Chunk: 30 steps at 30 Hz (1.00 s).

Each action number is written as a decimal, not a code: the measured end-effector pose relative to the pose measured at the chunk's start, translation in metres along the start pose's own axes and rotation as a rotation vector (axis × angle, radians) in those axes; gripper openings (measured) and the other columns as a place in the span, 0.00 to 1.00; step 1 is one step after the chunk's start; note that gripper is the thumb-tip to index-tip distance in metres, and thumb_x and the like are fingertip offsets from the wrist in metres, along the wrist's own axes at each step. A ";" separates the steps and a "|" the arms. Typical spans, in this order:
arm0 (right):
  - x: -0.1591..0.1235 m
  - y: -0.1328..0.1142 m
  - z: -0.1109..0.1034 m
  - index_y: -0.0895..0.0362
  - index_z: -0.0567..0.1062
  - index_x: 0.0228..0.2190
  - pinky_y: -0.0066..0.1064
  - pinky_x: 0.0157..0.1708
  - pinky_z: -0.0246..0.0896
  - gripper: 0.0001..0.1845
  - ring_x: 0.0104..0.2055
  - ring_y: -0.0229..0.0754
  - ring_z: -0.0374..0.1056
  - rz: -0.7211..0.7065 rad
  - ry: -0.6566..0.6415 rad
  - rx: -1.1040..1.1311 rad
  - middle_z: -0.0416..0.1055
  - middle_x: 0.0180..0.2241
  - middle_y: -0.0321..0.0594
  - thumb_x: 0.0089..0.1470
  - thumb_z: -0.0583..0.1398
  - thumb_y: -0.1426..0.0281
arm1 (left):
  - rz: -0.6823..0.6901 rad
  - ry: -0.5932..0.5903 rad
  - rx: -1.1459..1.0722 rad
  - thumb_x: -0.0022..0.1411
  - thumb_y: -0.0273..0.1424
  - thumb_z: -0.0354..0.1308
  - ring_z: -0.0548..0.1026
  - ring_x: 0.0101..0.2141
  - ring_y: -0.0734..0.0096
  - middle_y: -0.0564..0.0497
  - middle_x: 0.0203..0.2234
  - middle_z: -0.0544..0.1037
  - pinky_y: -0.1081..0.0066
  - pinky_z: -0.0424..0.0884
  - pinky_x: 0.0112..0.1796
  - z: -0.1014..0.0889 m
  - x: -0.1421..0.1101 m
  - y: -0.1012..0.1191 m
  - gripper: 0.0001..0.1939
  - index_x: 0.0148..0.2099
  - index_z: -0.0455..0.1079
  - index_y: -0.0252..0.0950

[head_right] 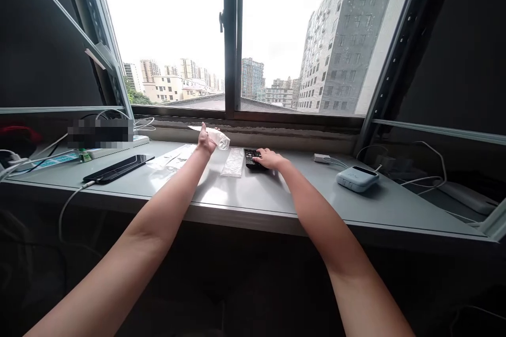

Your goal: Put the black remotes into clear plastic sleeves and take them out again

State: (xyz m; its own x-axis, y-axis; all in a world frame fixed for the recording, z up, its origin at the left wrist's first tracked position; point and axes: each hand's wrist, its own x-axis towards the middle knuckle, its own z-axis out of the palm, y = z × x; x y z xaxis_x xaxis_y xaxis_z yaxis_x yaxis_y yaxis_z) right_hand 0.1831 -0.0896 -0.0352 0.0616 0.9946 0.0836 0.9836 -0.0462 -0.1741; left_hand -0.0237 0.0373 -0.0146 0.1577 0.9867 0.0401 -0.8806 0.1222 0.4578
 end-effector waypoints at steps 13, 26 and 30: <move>0.014 0.017 -0.002 0.64 0.73 0.51 0.37 0.49 0.63 0.23 0.56 0.56 0.65 0.121 -0.074 -0.048 0.68 0.55 0.58 0.56 0.59 0.65 | 0.040 -0.231 0.191 0.62 0.40 0.62 0.78 0.36 0.67 0.48 0.34 0.78 0.72 0.72 0.39 0.004 -0.018 0.002 0.19 0.51 0.71 0.35; 0.011 0.005 -0.014 0.58 0.62 0.63 0.41 0.49 0.65 0.30 0.48 0.50 0.70 -0.156 0.369 0.407 0.67 0.55 0.53 0.61 0.52 0.64 | 0.085 -0.097 -0.205 0.72 0.45 0.39 0.75 0.26 0.71 0.48 0.28 0.74 0.74 0.71 0.29 0.007 -0.022 0.021 0.24 0.52 0.68 0.34; -0.004 -0.015 -0.025 0.58 0.70 0.57 0.35 0.41 0.67 0.31 0.40 0.43 0.70 -0.519 0.267 0.797 0.74 0.46 0.45 0.51 0.62 0.64 | 0.176 0.052 -0.217 0.71 0.49 0.37 0.73 0.24 0.70 0.50 0.26 0.71 0.73 0.69 0.26 -0.002 -0.016 0.026 0.26 0.46 0.68 0.36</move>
State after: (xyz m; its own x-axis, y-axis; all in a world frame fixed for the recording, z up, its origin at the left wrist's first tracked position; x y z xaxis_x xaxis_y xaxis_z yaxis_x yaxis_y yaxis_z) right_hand 0.1725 -0.0948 -0.0082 -0.2130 0.8156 0.5380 0.5036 0.5635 -0.6549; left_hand -0.0504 0.0251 -0.0053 -0.0239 0.9983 0.0536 -0.9684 -0.0365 0.2469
